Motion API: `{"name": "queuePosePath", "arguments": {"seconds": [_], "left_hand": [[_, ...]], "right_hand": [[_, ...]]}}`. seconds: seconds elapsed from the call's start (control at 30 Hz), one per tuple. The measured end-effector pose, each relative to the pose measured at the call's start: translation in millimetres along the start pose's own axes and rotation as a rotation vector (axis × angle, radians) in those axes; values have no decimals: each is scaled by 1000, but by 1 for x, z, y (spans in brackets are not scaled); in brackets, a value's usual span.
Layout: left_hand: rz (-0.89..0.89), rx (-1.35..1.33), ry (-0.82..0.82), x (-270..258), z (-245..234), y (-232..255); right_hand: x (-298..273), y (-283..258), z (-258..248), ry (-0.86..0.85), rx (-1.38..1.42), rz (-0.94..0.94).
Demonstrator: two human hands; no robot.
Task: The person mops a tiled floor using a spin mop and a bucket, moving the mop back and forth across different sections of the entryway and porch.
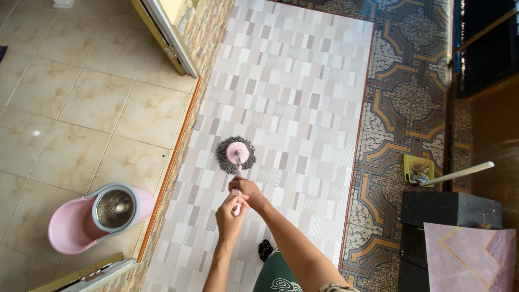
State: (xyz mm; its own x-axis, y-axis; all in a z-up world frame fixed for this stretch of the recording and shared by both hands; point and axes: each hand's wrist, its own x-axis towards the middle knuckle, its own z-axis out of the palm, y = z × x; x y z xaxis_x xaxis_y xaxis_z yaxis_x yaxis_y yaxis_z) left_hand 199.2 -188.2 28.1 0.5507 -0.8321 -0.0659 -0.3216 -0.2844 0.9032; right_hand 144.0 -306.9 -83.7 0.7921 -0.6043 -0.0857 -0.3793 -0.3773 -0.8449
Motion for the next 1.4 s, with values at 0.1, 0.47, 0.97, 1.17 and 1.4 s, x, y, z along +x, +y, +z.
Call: {"name": "queuePosePath", "arguments": {"seconds": [0.1, 0.47, 0.97, 1.17, 1.4], "left_hand": [[-64, -46, -164, 2, 31, 13], [147, -367, -493, -56, 205, 8], [100, -38, -96, -1, 100, 52], [42, 127, 159, 3, 140, 80], [20, 10, 70, 37, 193, 108]], "right_hand": [[-30, 31, -26, 145, 27, 82], [-205, 171, -109, 349, -91, 425], [-72, 79, -54, 263, 210, 142], [-22, 97, -83, -109, 240, -166], [-31, 101, -186, -85, 90, -53]]}}
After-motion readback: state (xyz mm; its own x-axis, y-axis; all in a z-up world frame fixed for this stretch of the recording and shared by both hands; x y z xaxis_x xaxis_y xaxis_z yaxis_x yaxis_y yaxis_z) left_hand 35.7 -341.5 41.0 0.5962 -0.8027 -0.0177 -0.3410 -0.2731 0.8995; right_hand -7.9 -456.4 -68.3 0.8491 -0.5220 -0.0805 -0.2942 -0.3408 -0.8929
